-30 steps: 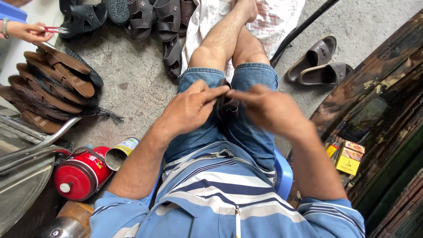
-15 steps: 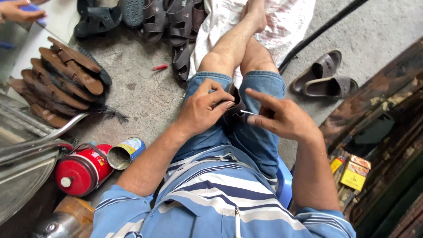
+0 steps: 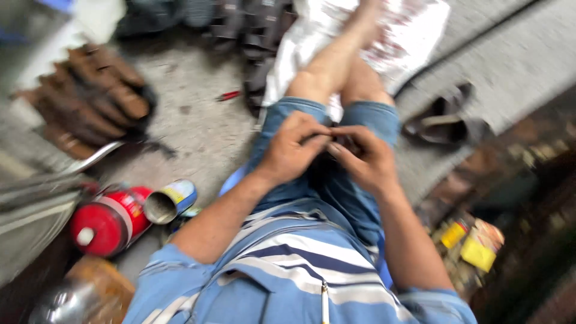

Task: The person is hand-stitching the leather components of a sandal using a needle and thread.

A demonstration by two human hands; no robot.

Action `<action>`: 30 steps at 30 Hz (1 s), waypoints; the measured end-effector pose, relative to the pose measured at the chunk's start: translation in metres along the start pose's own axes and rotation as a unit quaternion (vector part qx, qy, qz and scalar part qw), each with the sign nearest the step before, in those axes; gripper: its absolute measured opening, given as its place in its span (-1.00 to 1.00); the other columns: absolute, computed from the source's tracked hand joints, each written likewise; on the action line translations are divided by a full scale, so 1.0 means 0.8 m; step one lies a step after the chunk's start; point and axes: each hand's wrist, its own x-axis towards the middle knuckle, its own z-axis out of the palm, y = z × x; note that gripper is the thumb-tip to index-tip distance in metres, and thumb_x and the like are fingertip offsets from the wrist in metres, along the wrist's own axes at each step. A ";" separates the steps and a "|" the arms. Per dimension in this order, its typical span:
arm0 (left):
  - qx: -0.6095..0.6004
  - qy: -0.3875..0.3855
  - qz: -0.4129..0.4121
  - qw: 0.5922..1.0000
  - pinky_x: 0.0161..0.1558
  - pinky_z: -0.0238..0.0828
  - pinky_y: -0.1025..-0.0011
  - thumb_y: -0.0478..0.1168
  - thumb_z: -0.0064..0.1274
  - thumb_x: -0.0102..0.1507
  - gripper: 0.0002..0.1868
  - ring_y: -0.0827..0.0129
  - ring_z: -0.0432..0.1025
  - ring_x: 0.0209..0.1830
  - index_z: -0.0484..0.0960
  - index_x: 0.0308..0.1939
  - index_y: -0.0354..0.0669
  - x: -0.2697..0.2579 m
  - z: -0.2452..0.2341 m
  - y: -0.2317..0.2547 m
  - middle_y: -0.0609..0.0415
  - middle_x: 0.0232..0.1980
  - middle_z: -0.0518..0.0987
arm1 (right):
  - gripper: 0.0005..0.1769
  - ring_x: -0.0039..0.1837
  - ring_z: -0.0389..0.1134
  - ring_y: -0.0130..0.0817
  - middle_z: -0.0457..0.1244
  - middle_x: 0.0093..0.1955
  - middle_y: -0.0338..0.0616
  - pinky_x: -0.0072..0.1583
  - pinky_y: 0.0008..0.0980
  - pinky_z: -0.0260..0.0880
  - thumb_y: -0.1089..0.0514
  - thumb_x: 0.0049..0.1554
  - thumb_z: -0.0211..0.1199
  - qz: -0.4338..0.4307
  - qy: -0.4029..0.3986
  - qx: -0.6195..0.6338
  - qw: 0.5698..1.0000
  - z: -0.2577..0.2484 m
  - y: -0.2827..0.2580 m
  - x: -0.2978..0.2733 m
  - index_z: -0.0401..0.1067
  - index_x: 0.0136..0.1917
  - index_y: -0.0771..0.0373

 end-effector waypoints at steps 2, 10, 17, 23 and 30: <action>0.041 -0.009 0.043 0.998 -0.11 0.30 0.37 -0.30 0.08 0.14 -0.89 0.20 0.38 -0.20 0.61 -0.28 0.02 0.006 0.003 -0.004 0.06 -0.32 0.39 | -0.83 -0.22 0.34 -0.44 0.32 -0.28 -0.16 -0.24 -0.42 0.37 0.13 0.01 0.28 -0.031 0.022 0.004 0.999 -0.001 0.001 0.002 0.51 -0.08 0.09; -0.038 -0.038 -0.063 0.997 -0.47 0.39 0.54 -0.37 -0.03 0.23 -0.94 0.40 0.43 -0.55 0.53 -0.23 -0.23 0.002 -0.015 0.010 -0.03 -0.22 0.40 | -0.86 -0.34 0.31 -0.46 0.29 -0.35 -0.18 -0.38 -0.50 0.35 0.09 0.06 0.20 -0.090 -0.050 0.131 0.986 0.011 -0.018 -0.004 0.46 -0.09 0.10; 0.025 -0.062 0.053 0.996 -0.38 0.41 0.53 -0.41 -0.07 0.27 -0.92 0.36 0.47 -0.39 0.50 -0.17 -0.26 -0.001 -0.021 0.026 -0.01 -0.19 0.38 | -0.89 -0.51 0.25 -0.48 0.31 -0.41 -0.18 -0.47 -0.53 0.27 0.10 0.06 0.16 -0.034 -0.128 0.179 0.975 0.014 -0.013 -0.004 0.42 -0.24 0.15; 0.190 -0.031 0.165 0.967 -0.13 0.37 0.30 -0.33 0.10 0.17 -0.88 0.14 0.43 -0.12 0.60 -0.25 -0.01 -0.026 -0.018 -0.005 0.04 -0.04 0.45 | -0.86 -0.26 0.34 -0.24 0.24 -0.17 -0.38 -0.23 -0.36 0.39 -0.03 -0.01 0.23 -0.159 0.031 -0.272 0.949 0.006 -0.009 -0.009 0.41 -0.25 0.01; 0.128 0.037 0.145 0.980 -0.12 0.36 0.34 -0.40 0.12 0.11 -0.85 0.15 0.43 -0.11 0.60 -0.32 -0.03 -0.029 -0.011 0.000 0.06 -0.12 0.44 | -0.87 -0.13 0.31 -0.32 0.23 -0.27 -0.19 -0.05 -0.36 0.29 0.06 -0.07 0.28 -0.013 -0.114 0.046 0.992 -0.009 0.042 0.001 0.46 -0.27 0.12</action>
